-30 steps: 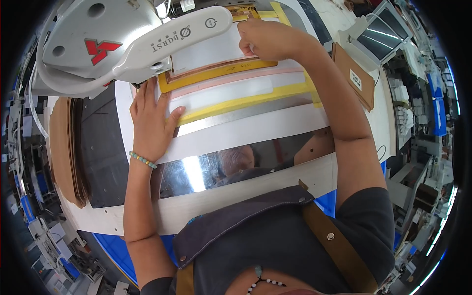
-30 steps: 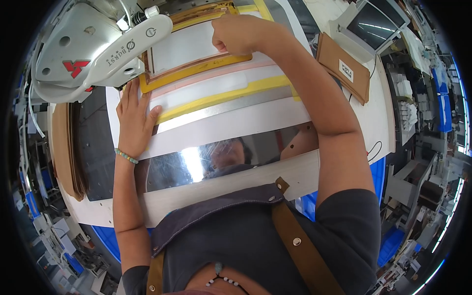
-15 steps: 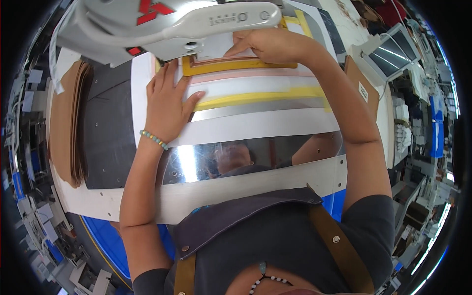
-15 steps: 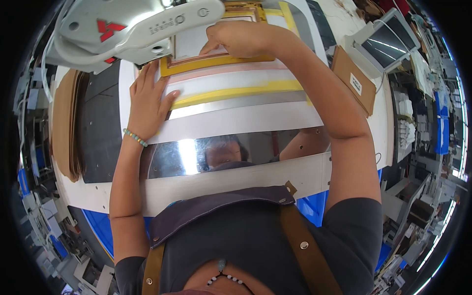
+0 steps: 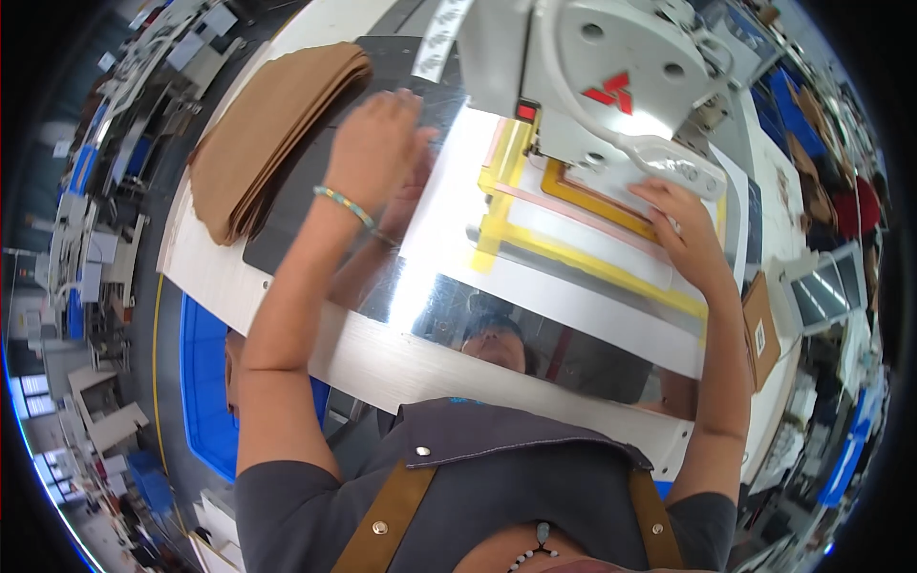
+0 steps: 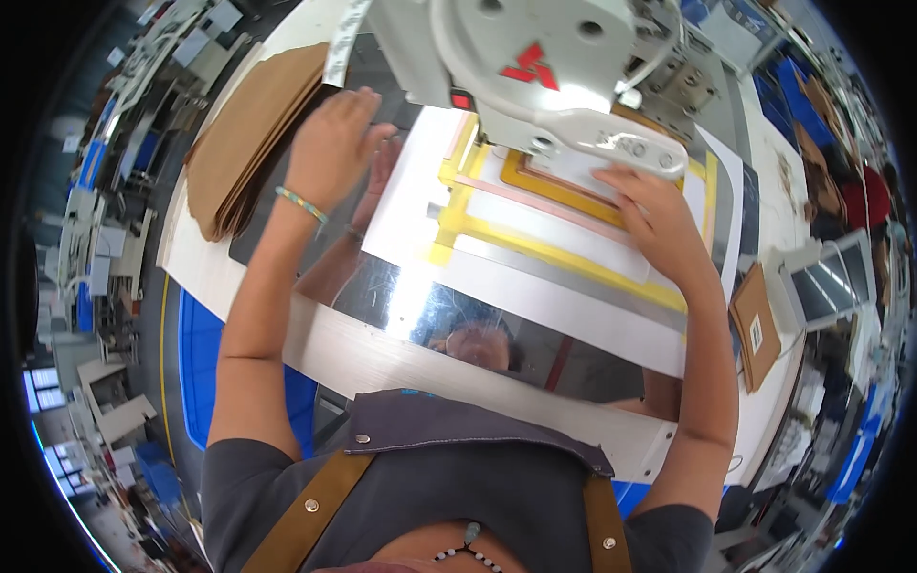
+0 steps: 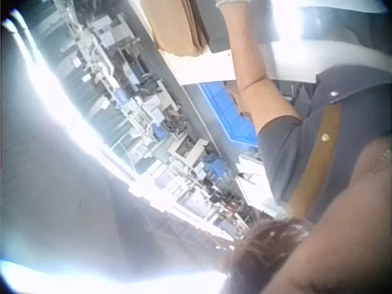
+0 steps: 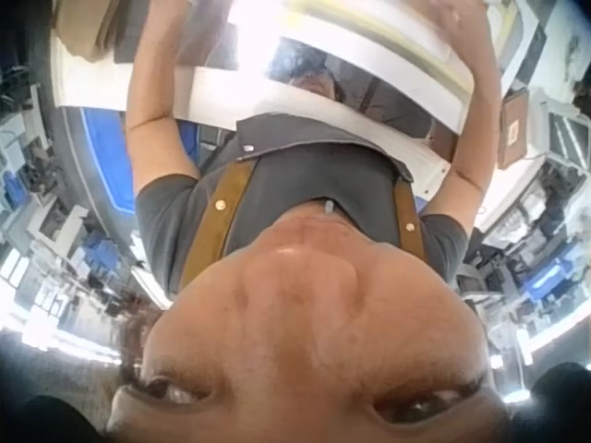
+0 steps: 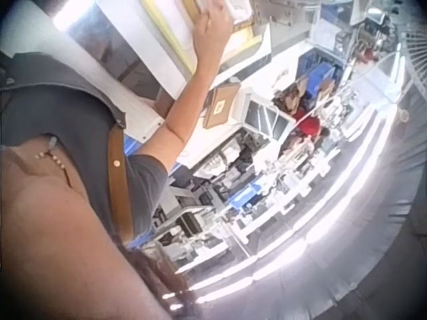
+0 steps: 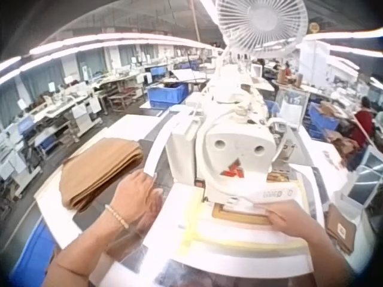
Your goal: Operating an automated industrial sewing machine to stitch leather brand labels onto leather pieces.
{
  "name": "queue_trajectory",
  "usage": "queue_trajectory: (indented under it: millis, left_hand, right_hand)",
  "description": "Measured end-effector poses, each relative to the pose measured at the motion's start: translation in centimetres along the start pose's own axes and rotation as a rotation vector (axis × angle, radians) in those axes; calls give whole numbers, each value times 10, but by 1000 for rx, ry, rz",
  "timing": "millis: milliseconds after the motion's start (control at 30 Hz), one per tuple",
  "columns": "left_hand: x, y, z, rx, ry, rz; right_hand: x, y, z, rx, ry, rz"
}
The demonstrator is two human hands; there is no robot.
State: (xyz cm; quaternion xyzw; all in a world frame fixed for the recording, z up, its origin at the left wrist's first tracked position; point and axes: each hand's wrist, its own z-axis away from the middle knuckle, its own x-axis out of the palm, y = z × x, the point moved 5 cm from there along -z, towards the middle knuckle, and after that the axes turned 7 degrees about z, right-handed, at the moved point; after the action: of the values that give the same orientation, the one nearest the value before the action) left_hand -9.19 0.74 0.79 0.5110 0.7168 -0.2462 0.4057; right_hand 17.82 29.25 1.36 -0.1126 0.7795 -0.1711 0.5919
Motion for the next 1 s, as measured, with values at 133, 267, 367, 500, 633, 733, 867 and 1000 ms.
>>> queue_trajectory:
  millis: [133, 267, 367, 500, 633, 733, 867, 1000]
  left_hand:
    - [-21, -127, 9, -246, -26, -177]
    - [2, -194, 44, -356, -83, -279]
    - [18, -219, 62, -405, -64, -158]
    - [25, -258, 69, -456, 72, 93]
    - [30, -294, 76, -519, 93, 305]
    - [34, -293, 71, -410, 50, 342]
    - [28, -279, 58, -318, 22, 29]
    - [30, -289, 51, -430, 3, 78]
  right_hand:
    - [-14, 23, 30, 189, 169, -111]
    - [-10, 30, 36, 157, 231, -7]
    - [-4, 32, 37, 92, 285, -25]
    - [0, 38, 42, 50, 309, -14]
    - [-2, 40, 44, 65, 349, -32]
    - [-27, 47, 49, 102, 575, 11]
    - [-100, 90, 92, 361, 1168, 434]
    - [-137, 157, 162, 728, 1459, 614]
